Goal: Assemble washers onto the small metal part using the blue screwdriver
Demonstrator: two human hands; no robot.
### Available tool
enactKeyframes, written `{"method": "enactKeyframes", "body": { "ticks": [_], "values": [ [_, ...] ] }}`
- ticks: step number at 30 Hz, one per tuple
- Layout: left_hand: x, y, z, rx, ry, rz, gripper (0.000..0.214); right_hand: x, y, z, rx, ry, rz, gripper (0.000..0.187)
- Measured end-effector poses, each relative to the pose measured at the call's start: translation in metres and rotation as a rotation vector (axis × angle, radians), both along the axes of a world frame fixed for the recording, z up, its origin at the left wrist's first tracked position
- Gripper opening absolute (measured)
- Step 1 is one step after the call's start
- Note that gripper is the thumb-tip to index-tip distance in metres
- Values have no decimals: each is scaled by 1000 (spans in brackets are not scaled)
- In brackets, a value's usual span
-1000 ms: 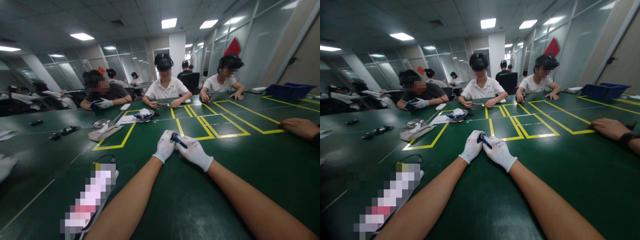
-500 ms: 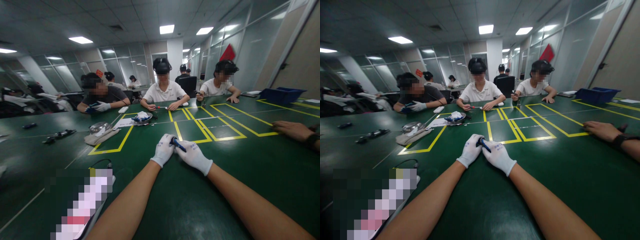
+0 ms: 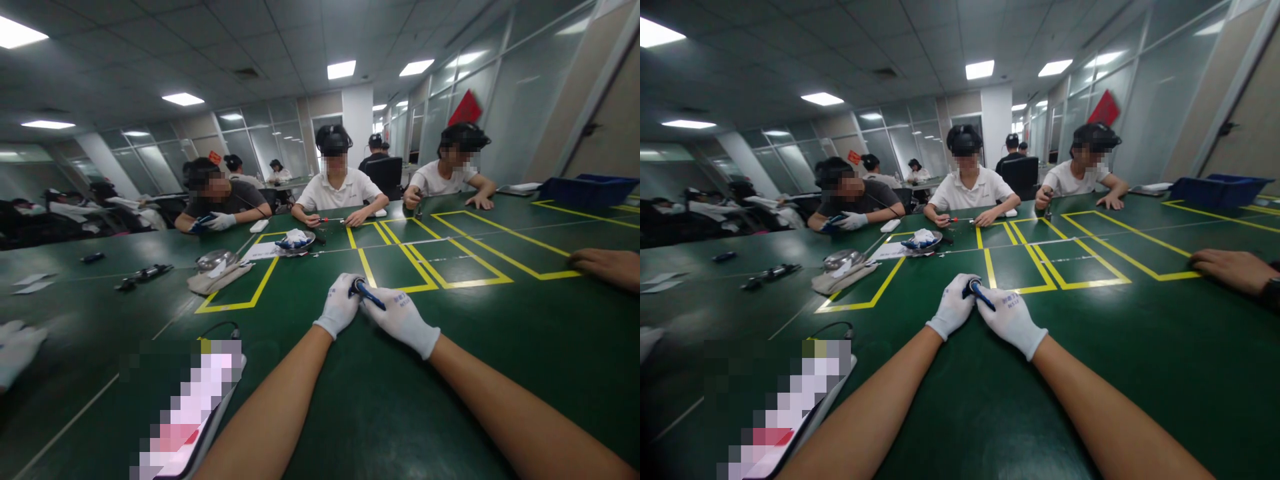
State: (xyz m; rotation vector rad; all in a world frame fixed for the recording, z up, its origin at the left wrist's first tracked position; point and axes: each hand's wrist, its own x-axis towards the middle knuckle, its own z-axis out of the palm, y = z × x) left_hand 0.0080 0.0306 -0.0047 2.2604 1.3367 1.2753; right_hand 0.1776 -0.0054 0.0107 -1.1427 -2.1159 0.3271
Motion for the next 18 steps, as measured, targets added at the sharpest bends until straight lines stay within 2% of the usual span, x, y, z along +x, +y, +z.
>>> {"method": "enactKeyframes", "body": {
  "ticks": [4,9,14,18],
  "values": [
    [1,-1,0,1,8,-17,29,0,-2,3,-50,91,22,26],
    [2,-1,-2,16,24,25,31,-3,-5,6,-100,115,8,26],
    [1,2,-5,18,39,77,29,-5,-6,3,-93,113,30,28],
    [2,3,-3,29,40,43,29,-1,-5,5,-80,83,43,27]
  ]
}}
